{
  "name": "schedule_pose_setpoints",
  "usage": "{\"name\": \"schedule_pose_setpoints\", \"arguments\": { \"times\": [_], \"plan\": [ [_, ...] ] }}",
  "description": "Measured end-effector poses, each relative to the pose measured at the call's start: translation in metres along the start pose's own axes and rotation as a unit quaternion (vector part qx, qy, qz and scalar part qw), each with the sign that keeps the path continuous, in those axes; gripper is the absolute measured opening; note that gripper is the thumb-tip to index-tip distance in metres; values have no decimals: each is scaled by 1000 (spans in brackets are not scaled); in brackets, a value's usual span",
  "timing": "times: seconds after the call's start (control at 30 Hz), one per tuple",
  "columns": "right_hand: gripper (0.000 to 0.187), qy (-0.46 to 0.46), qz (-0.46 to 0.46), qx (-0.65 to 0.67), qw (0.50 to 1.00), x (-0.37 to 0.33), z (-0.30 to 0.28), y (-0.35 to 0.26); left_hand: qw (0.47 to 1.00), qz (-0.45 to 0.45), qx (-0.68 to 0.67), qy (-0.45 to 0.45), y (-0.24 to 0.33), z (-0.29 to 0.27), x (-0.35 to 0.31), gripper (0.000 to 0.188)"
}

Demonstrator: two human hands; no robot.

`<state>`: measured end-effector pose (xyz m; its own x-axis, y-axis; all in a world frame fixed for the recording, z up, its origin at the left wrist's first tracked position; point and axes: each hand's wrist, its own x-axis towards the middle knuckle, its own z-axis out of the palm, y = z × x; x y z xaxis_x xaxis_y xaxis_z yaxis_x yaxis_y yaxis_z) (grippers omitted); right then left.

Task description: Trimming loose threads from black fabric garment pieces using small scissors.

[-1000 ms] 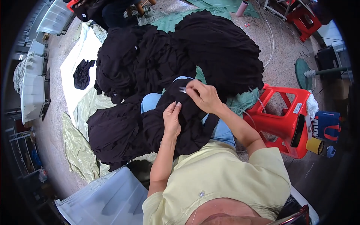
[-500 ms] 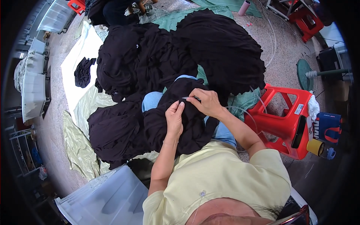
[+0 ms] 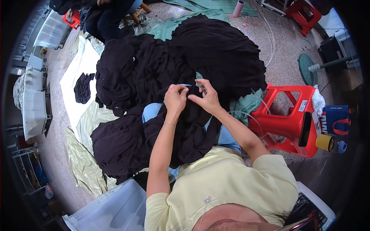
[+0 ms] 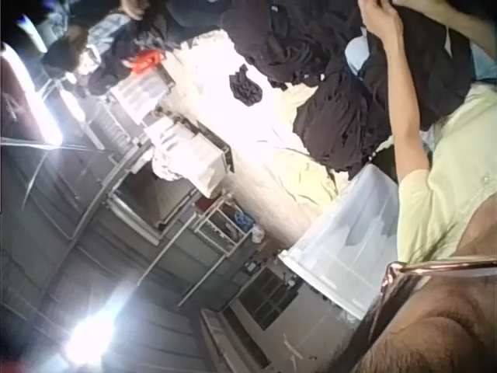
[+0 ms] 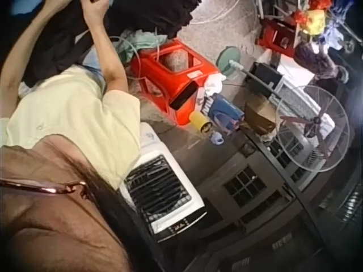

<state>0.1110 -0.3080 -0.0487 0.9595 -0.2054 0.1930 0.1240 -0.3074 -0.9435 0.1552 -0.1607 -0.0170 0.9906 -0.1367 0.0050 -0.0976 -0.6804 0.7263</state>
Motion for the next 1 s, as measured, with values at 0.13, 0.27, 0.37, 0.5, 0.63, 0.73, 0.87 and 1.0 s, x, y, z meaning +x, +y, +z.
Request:
{"name": "schedule_pose_setpoints", "arguments": {
  "times": [0.13,0.27,0.37,0.5,0.63,0.73,0.87,1.0],
  "plan": [
    [58,-20,-52,-120,991,5,-14,-7,999,27,4,24,-9,5,-1,18],
    [28,10,-10,-64,998,20,-17,15,990,81,118,17,12,4,-4,26],
    [12,-35,144,250,957,28,-25,21,988,96,123,3,7,7,0,27],
    [14,-63,226,385,893,44,-36,-11,933,-37,-333,-131,0,7,-3,16],
    [29,-53,97,-147,983,57,-35,-4,819,-88,-555,-118,31,-5,-20,7],
    [39,55,31,-155,986,48,-33,-17,766,-147,-616,-107,27,-7,-26,4],
    [30,49,-110,-44,992,34,-46,-53,790,-137,-594,-63,25,-7,-29,3],
    [19,-50,-150,-156,975,23,-51,-61,816,-105,-566,-54,21,-7,-32,3]
  ]
}}
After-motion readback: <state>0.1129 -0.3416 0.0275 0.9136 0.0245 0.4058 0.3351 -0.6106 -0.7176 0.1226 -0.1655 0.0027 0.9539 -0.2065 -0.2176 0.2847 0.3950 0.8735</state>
